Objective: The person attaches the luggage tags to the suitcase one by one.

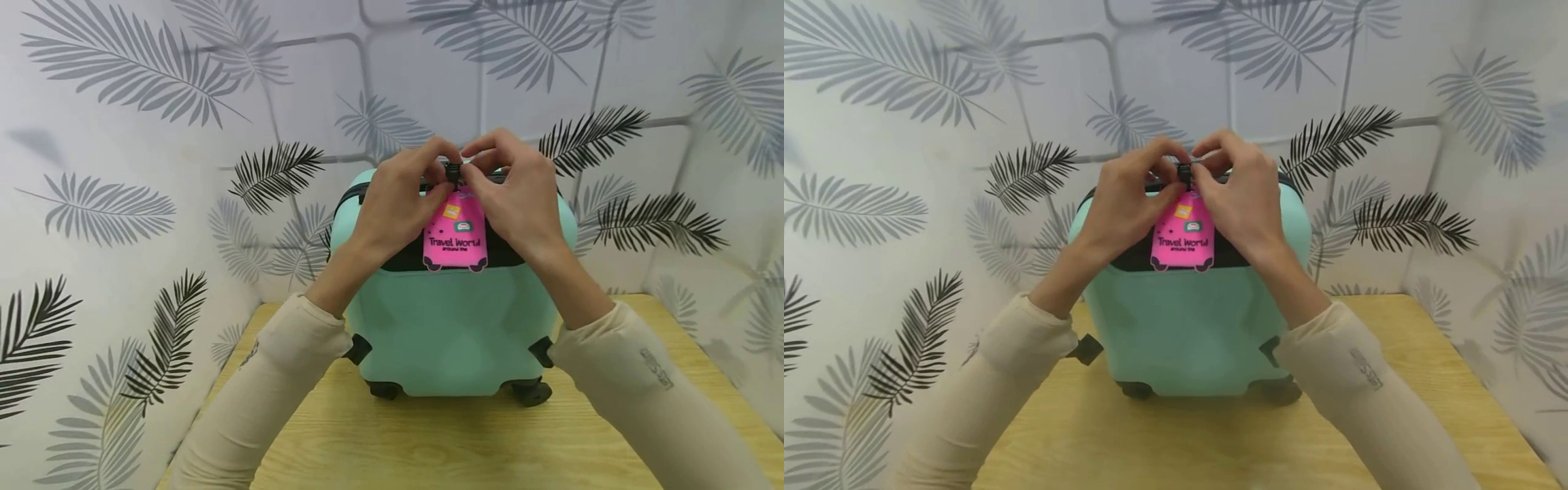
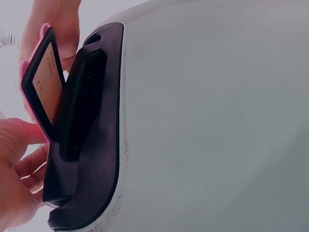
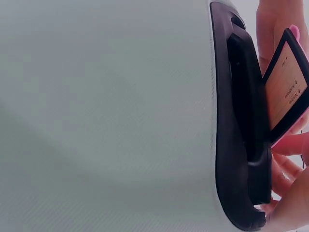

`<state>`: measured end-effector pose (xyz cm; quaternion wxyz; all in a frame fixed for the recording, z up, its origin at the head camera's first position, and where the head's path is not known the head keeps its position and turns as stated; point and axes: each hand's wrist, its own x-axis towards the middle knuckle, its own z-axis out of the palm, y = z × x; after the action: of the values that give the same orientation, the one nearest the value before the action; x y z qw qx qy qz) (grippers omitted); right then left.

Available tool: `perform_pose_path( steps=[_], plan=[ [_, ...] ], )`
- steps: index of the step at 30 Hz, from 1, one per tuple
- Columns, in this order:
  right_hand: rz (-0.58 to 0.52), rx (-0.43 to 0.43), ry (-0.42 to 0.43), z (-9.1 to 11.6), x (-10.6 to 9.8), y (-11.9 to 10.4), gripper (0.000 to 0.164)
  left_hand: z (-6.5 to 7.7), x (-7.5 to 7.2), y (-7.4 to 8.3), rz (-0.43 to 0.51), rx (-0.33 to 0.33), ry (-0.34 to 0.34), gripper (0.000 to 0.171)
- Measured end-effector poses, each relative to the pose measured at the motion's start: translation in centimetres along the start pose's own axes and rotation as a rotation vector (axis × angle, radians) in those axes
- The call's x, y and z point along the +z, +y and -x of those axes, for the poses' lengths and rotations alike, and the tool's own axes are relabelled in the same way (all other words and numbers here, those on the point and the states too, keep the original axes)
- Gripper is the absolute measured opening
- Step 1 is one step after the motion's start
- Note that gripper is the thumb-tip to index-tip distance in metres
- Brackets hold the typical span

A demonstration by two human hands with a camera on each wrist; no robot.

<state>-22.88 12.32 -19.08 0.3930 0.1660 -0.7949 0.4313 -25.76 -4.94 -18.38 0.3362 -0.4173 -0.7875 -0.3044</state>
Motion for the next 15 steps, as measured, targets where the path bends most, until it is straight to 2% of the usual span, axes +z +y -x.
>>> perform_pose_path(
  steps=[4, 8, 15],
  plan=[
    [-0.035, -0.083, -0.008, 0.40, -0.06, 0.27, 0.013, -0.03, -0.01, 0.04, 0.011, -0.003, 0.007, 0.023],
    [-0.018, -0.166, -0.017, 0.41, 0.24, 0.39, 0.010, -0.07, 0.02, 0.16, 0.014, -0.021, 0.020, 0.020],
    [0.016, -0.110, -0.008, 0.54, 0.61, 0.29, 0.010, -0.20, 0.22, 0.21, -0.013, -0.059, 0.005, 0.019]
  ],
)
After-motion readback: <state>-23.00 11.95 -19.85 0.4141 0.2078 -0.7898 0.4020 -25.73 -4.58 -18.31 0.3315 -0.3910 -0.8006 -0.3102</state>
